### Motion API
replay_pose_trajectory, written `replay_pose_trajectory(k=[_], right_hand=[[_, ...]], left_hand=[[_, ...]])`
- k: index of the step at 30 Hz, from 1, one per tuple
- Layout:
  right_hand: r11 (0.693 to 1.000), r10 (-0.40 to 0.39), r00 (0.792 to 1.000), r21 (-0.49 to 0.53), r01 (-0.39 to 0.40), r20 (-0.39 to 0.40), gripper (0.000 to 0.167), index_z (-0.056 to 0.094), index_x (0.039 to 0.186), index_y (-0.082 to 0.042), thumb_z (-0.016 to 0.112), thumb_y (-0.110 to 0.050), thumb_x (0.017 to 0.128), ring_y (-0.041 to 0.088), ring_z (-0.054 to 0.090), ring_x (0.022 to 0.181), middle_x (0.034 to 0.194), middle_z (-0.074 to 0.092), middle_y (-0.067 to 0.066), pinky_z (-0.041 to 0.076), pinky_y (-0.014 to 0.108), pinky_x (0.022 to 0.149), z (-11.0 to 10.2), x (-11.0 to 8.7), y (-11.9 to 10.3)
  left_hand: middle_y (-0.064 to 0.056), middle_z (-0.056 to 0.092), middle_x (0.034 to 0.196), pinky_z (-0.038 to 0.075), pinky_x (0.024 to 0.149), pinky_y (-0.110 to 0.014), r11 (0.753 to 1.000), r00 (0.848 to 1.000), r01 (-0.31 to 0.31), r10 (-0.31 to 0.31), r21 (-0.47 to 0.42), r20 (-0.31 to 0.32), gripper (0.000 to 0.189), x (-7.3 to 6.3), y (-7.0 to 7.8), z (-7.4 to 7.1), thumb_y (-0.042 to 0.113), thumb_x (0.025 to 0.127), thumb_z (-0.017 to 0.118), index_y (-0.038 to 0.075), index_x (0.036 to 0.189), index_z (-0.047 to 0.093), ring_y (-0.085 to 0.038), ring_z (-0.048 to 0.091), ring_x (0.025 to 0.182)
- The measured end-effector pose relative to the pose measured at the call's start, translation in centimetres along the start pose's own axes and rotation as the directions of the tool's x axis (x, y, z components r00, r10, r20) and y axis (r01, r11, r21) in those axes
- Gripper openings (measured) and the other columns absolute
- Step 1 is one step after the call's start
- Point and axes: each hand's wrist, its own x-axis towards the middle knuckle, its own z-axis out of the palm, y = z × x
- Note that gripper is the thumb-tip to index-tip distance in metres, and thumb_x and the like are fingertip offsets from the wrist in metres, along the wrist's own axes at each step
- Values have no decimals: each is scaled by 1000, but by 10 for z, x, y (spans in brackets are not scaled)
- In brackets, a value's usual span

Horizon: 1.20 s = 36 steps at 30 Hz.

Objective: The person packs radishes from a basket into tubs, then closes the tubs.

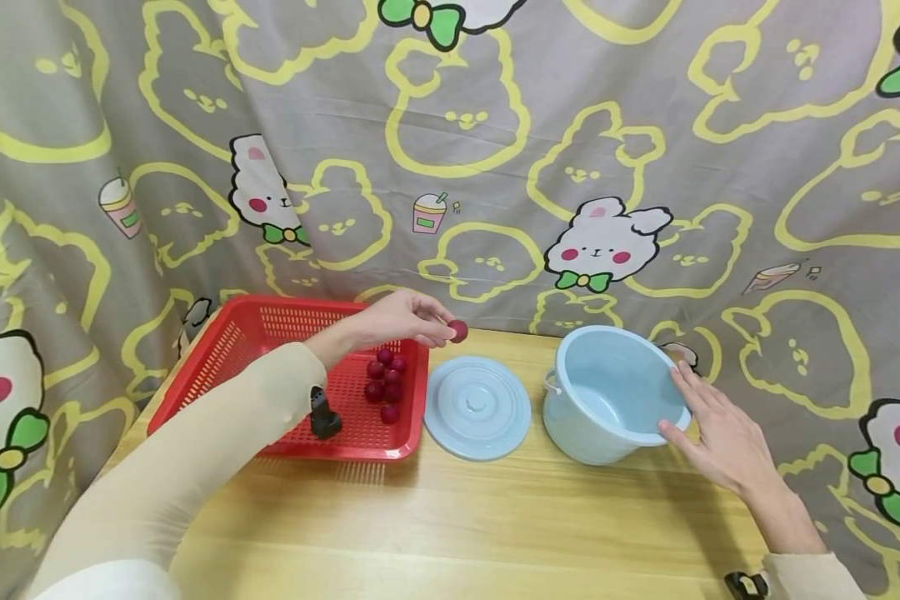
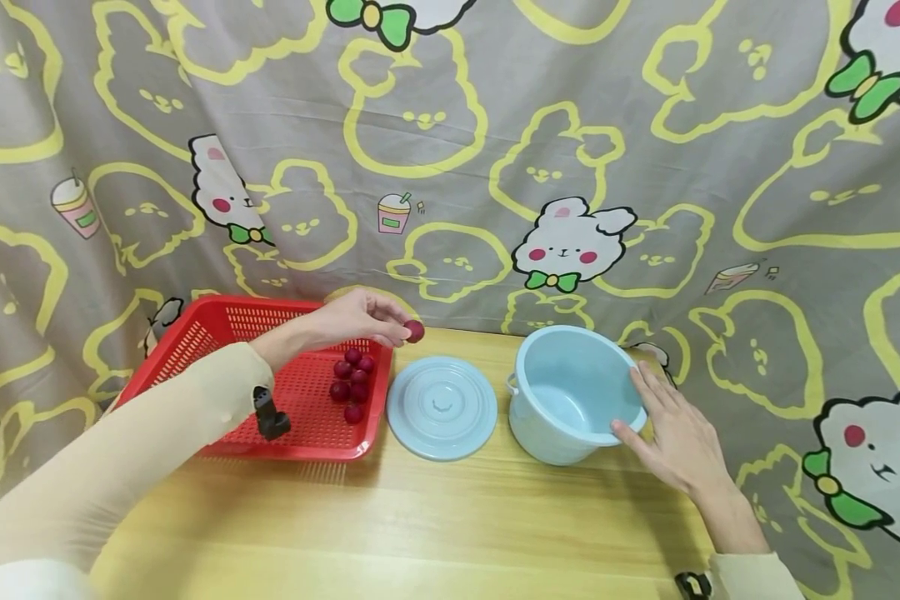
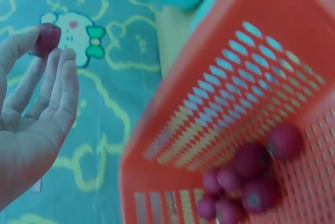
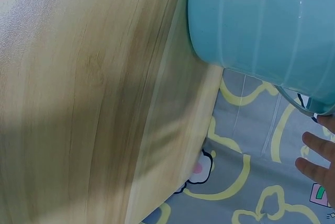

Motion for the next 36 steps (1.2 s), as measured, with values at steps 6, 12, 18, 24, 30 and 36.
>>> replay_pose_trajectory(k=[6,12,18,24,30,36], right_hand=[[1000,11,1000,6,-11,0,83,31,167,-11,67,-43,100,53,48,143,177,26,7,45,70,103,-1,1,-1],[1000,6,1000,3,-6,-1,82,30,167,-11,65,-44,101,54,48,142,177,25,7,45,70,102,-1,1,-1],[1000,2,1000,11,-2,-7,82,28,168,-13,65,-42,101,52,47,144,178,22,2,45,69,101,0,1,0],[1000,-2,1000,5,2,-6,82,28,168,-12,65,-41,101,52,46,145,178,21,2,46,71,100,0,1,-2],[1000,3,1000,3,-3,6,82,27,168,-13,65,-41,101,54,47,142,178,21,2,46,72,98,0,0,-2],[1000,7,1000,5,-7,6,82,27,168,-14,66,-41,101,54,46,144,178,19,1,46,73,98,0,0,-3]], left_hand=[[-23,77,122,62,104,-44,998,998,-59,59,-27,31,33,13,12,17,18,96,79,4,126,72,-23,80,99],[-27,75,124,63,102,-43,993,994,-91,94,-70,48,30,27,22,31,16,96,78,3,123,72,-20,80,97],[-19,80,113,63,102,-45,988,992,-110,116,-105,57,29,39,33,47,14,96,79,2,121,74,-17,79,91],[-18,80,113,65,98,-39,988,990,-108,117,-114,73,31,50,41,64,14,95,79,1,123,73,-24,79,96],[-18,79,116,65,97,-37,990,989,-110,118,-88,89,33,57,49,81,18,96,79,2,123,73,-23,79,97],[-16,80,116,66,93,-33,992,990,-110,114,-54,82,34,68,56,98,22,95,81,4,123,73,-20,78,94]])
